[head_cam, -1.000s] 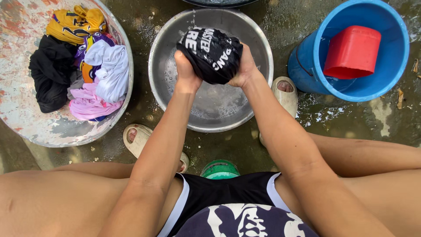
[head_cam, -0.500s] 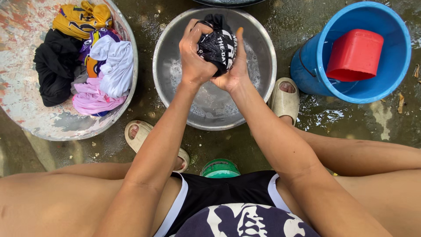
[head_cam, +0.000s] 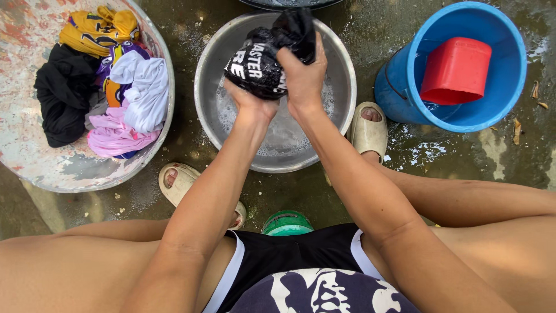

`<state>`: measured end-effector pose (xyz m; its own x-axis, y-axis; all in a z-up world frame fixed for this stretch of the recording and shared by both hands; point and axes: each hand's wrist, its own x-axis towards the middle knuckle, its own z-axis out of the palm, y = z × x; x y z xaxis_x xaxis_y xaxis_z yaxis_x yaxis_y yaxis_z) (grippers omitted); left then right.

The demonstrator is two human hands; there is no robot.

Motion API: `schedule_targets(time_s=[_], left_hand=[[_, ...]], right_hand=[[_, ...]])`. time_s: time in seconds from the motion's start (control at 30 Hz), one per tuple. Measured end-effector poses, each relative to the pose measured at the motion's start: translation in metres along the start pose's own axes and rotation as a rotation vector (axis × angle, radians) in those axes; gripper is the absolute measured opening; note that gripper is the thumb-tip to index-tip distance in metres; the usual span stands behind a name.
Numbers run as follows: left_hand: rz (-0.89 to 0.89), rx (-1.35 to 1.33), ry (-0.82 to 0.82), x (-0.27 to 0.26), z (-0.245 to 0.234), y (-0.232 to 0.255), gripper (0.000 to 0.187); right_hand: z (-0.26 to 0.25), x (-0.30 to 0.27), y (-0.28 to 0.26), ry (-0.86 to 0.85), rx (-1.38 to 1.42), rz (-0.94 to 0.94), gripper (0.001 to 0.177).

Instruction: The person washes clothes by hand in a basin of soapy water, wrings them out, and places them into a separate basin.

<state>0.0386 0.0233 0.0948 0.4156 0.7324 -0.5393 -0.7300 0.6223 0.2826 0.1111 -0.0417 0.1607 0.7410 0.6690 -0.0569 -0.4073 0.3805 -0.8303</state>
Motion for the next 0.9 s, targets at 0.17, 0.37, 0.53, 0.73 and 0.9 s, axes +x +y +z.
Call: schedule_targets(time_s=[0.17, 0.37, 0.53, 0.73, 0.9], left_hand=[[-0.46, -0.054, -0.081, 0.004, -0.008, 0.004, 0.068], [-0.591, 0.055, -0.154, 0.007, -0.005, 0.007, 0.052], [-0.658, -0.003, -0.036, -0.012, -0.014, -0.006, 0.052], [-0.64, 0.28, 0.068, -0.012, -0.015, 0.009, 0.055], [-0.549, 0.585, 0.205, -0.022, -0.013, 0.035, 0.055]], right_hand=[[-0.003, 0.001, -0.02, -0.284, -0.498, -0.284, 0.039], [-0.002, -0.001, -0.054, -0.629, -0.77, -0.466, 0.043], [-0.02, 0.018, -0.061, -1.002, -0.865, -0.394, 0.049], [-0.054, 0.048, -0.02, -0.891, -0.711, -0.291, 0.051], [-0.051, 0.049, 0.03, -0.506, -0.425, 0.119, 0.049]])
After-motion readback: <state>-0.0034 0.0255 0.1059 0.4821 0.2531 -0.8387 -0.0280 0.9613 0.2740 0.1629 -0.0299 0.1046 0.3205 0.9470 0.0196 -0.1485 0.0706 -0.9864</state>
